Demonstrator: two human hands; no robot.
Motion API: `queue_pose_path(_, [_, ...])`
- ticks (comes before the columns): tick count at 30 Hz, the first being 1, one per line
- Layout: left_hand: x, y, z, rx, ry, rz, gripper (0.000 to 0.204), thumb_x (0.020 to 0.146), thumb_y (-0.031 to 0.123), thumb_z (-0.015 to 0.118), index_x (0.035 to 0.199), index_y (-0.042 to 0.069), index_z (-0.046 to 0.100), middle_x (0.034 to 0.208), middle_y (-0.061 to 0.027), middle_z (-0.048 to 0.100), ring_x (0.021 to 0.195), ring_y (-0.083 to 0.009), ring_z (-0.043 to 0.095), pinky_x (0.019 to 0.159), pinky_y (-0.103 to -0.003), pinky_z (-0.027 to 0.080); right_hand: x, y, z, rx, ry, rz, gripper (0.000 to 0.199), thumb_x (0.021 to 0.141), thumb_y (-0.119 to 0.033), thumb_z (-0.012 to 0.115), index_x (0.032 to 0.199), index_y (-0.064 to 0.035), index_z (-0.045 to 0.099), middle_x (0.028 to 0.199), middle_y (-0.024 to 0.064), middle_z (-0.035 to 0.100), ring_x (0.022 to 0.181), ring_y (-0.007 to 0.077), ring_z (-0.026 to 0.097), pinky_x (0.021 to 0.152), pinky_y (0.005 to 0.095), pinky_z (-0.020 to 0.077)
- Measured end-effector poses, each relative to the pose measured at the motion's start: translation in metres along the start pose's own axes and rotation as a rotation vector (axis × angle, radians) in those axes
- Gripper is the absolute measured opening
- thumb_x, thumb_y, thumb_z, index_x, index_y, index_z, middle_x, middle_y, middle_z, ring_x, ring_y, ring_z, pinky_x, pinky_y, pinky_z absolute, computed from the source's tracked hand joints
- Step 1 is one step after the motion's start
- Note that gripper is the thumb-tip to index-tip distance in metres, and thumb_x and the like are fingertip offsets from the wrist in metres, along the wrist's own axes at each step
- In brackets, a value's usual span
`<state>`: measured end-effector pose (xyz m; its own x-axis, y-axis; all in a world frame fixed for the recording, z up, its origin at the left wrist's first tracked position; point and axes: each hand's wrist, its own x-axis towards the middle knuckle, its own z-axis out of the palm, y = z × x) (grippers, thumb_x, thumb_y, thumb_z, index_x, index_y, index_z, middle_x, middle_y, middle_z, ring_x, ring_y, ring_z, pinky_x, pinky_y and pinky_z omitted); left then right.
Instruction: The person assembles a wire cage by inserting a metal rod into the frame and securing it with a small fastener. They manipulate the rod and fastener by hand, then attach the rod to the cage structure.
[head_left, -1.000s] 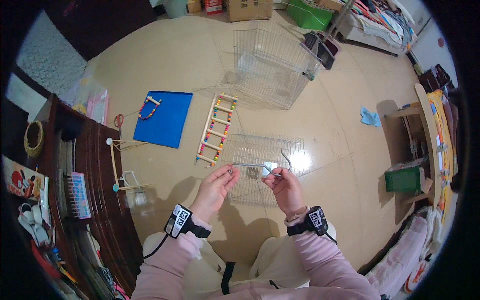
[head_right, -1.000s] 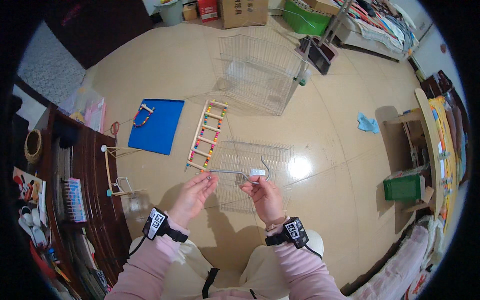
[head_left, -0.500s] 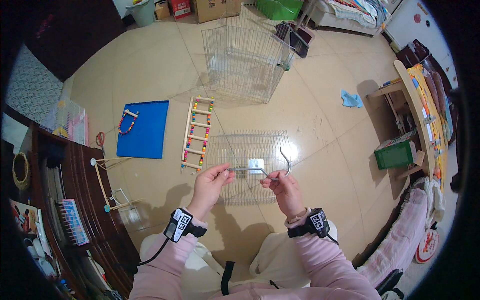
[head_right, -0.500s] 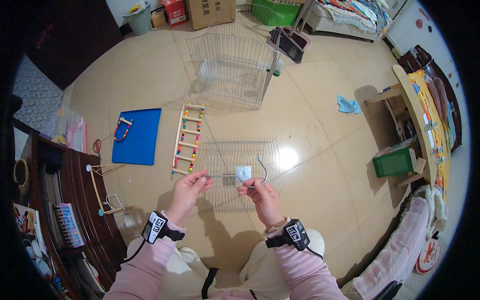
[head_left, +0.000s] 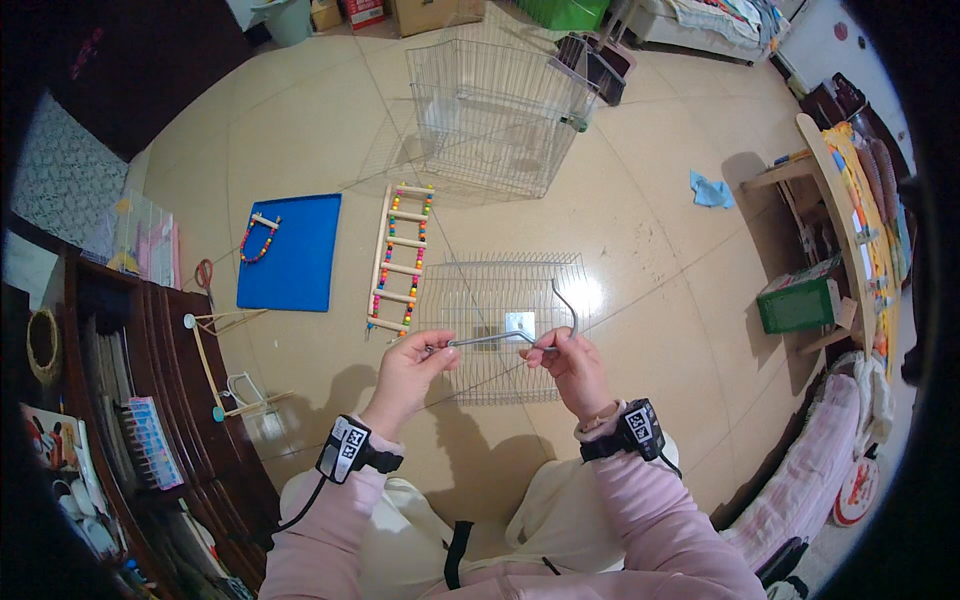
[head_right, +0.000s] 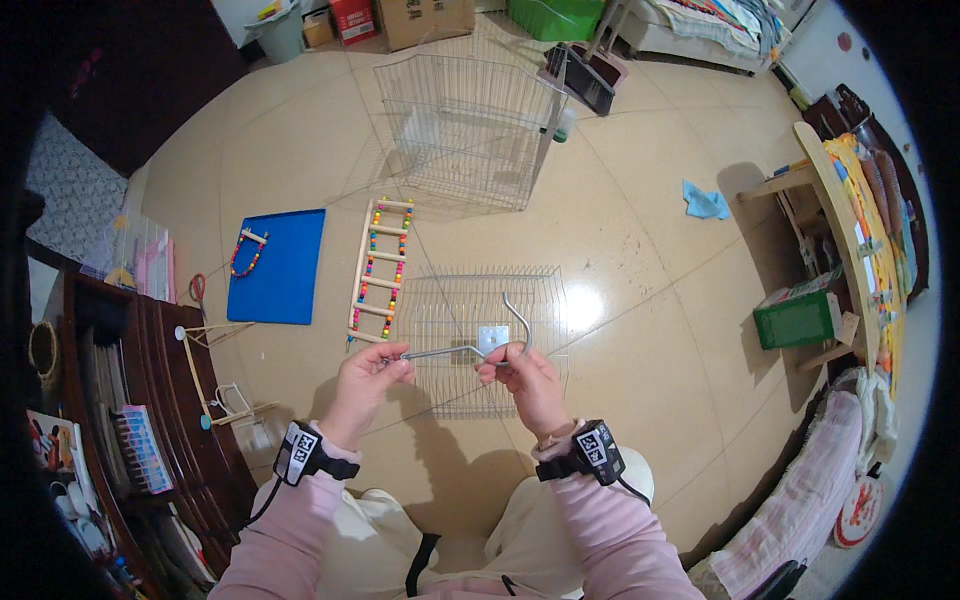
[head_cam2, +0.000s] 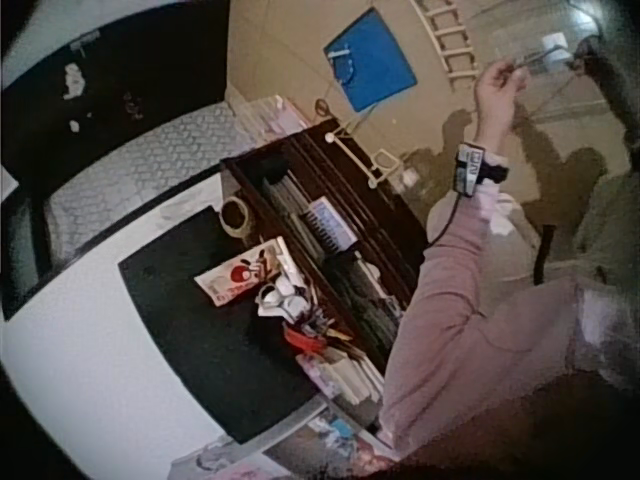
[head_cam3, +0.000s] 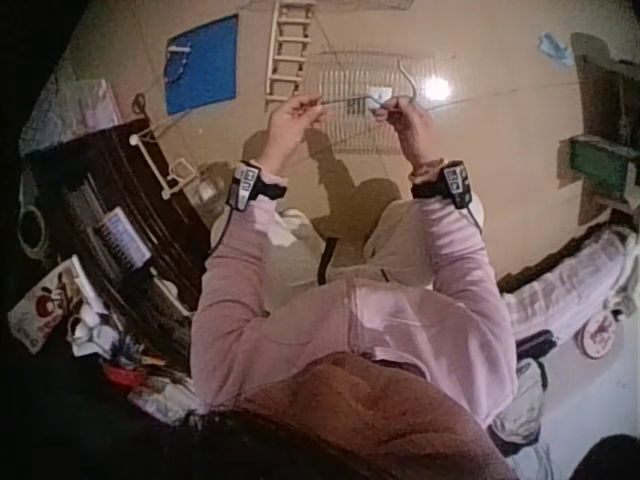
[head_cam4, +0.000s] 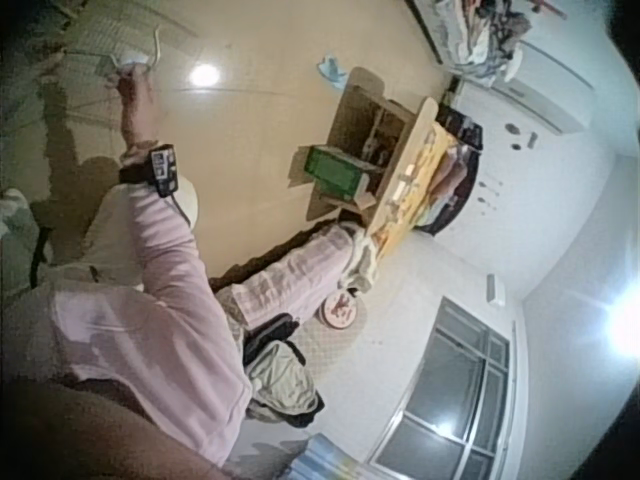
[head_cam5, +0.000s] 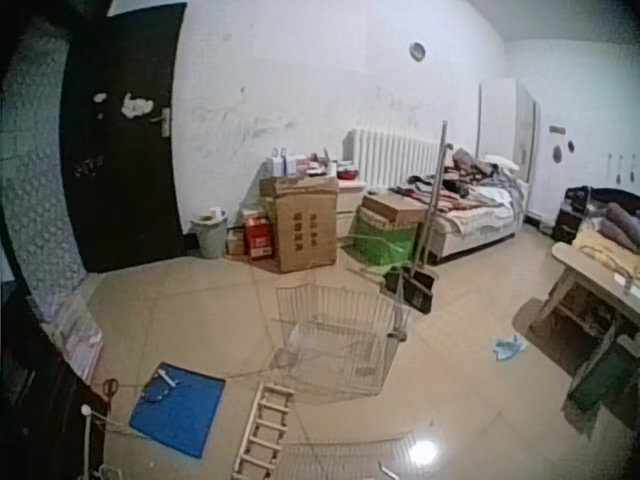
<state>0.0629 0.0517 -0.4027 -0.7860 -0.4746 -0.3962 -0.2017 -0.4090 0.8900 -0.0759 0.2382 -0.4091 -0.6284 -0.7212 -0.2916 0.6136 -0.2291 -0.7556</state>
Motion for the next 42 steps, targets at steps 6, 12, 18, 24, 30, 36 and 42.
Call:
queue_pose_path(6, [0.001,0.003,0.000,-0.033,-0.060,-0.015,0.017,0.083,0.000,0.054,0.100,-0.003,0.055,0.084,-0.0086,0.062,0.077,-0.0128,0.061,0.070,-0.023,0.050,0.002,-0.003,-0.005,0.017,0.000,0.060,0.026,0.091,-0.023,0.040,0.088,-0.0007,0.054,0.083,0.0119,0.060,0.079,0.0196,0.058,0.078,0.0335,0.0449])
queue_pose_path(12, [0.002,0.003,0.000,0.091,-0.074,0.021,0.016,0.083,-0.001,0.053,0.099,-0.003,0.055,0.084,-0.0089,0.062,0.077,-0.0131,0.061,0.071,-0.023,0.050,0.003,-0.003,-0.008,-0.039,-0.014,0.076,0.028,0.092,-0.025,0.039,0.089,-0.0008,0.054,0.088,0.0135,0.061,0.081,0.0200,0.059,0.081,0.0345,0.0451])
queue_pose_path(18, [0.002,0.002,-0.002,0.126,-0.054,0.012,0.020,0.082,-0.001,0.055,0.101,-0.005,0.055,0.084,-0.0119,0.062,0.075,-0.0156,0.062,0.069,-0.025,0.052,0.002,-0.005,-0.009,0.030,-0.075,0.102,0.023,0.092,-0.022,0.042,0.093,-0.0011,0.052,0.095,0.0142,0.060,0.087,0.0218,0.060,0.085,0.0352,0.0461])
queue_pose_path(24, [0.001,0.002,-0.001,0.059,-0.030,0.021,0.017,0.082,0.002,0.056,0.098,-0.005,0.057,0.080,-0.0088,0.062,0.070,-0.0127,0.060,0.065,-0.023,0.051,0.002,-0.007,-0.003,-0.091,-0.104,0.131,0.022,0.088,-0.009,0.049,0.108,0.0007,0.051,0.102,0.0131,0.059,0.091,0.0197,0.059,0.086,0.0320,0.0466])
queue_pose_path(30, [0.003,0.002,0.001,0.023,-0.046,-0.031,0.016,0.081,0.002,0.057,0.096,-0.004,0.057,0.077,-0.0084,0.061,0.066,-0.0123,0.058,0.063,-0.024,0.050,0.002,-0.006,0.000,-0.211,-0.071,0.053,0.017,0.085,-0.003,0.052,0.101,-0.0002,0.056,0.098,0.0129,0.061,0.088,0.0209,0.060,0.083,0.0344,0.0479])
queue_pose_path(36, [-0.001,-0.001,0.009,0.107,-0.047,-0.049,0.014,0.081,0.000,0.058,0.095,-0.003,0.058,0.078,-0.0065,0.060,0.068,-0.0104,0.058,0.063,-0.022,0.050,0.001,0.001,0.001,-0.323,-0.064,-0.051,0.012,0.085,-0.006,0.055,0.095,-0.0005,0.057,0.090,0.0063,0.062,0.084,0.0136,0.059,0.076,0.0260,0.0471])
queue_pose_path(42, [-0.003,-0.008,0.013,0.177,-0.046,0.155,0.016,0.077,-0.003,0.060,0.093,-0.001,0.060,0.085,-0.0056,0.058,0.070,-0.0098,0.058,0.063,-0.020,0.048,0.003,0.005,0.003,-0.240,0.045,-0.034,0.014,0.085,-0.008,0.055,0.096,0.0011,0.057,0.087,0.0090,0.063,0.082,0.0152,0.060,0.076,0.0267,0.0475])
